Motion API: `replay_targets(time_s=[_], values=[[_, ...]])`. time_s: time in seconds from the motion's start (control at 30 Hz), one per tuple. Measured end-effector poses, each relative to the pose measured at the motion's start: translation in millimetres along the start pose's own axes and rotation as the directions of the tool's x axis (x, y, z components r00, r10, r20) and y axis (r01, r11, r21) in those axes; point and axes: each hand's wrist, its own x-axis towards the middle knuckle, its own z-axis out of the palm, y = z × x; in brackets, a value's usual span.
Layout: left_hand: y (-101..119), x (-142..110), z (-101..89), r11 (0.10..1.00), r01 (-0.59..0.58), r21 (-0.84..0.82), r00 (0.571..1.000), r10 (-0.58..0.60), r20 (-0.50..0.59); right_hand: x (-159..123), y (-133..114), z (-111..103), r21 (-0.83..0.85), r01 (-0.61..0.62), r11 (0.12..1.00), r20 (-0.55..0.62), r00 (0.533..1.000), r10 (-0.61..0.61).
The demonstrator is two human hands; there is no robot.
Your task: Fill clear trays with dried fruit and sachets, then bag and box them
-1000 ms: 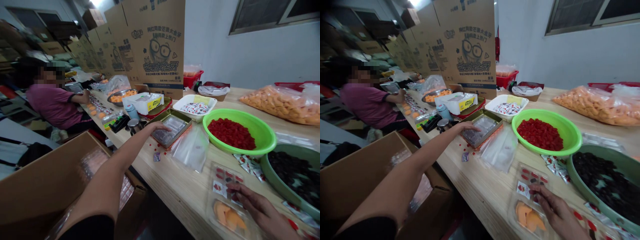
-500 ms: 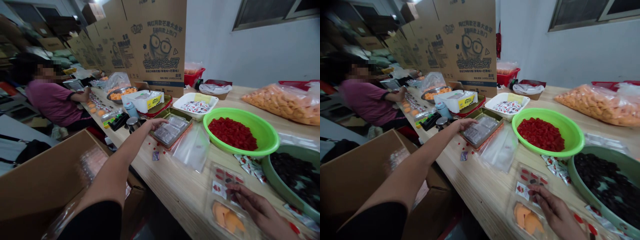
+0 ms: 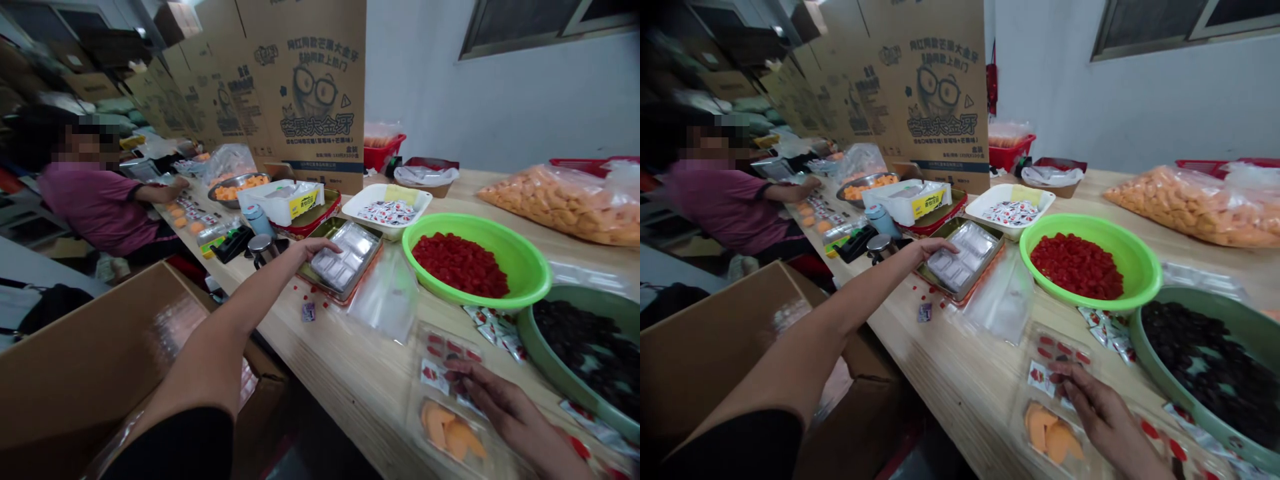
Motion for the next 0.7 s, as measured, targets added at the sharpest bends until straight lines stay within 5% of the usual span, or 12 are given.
replay_targets(time_s=[0.17, 0.27, 0.37, 0.47, 0.57, 0.7], values=[[9, -29, 0.5, 1.000, -0.030, -0.003, 0.997, 0.030, -0.076, 1, -3, -2, -0.008, 0.063, 0.998, 0.031, 0.998, -0.063], [18, -62, 0.0, 0.983, -0.180, -0.029, 0.975, 0.174, -0.138, 3, -22, 3, -0.025, 0.122, 0.992, 0.016, 0.992, -0.122], [27, -105, 19.6, 0.922, -0.379, -0.083, 0.921, 0.367, -0.131, 5, -62, 14, 0.029, 0.167, 0.986, -0.075, 0.983, -0.164], [25, -149, 69.7, 0.835, -0.520, -0.180, 0.852, 0.520, -0.052, 4, -118, 26, 0.113, 0.216, 0.970, -0.243, 0.952, -0.184], [9, -185, 140.9, 0.782, -0.582, -0.224, 0.791, 0.608, 0.066, 2, -167, 26, 0.161, 0.383, 0.910, -0.403, 0.867, -0.294], [-20, -222, 239.7, 0.696, -0.679, -0.232, 0.697, 0.711, 0.092, -4, -182, 4, 0.271, 0.550, 0.790, -0.559, 0.758, -0.336]])
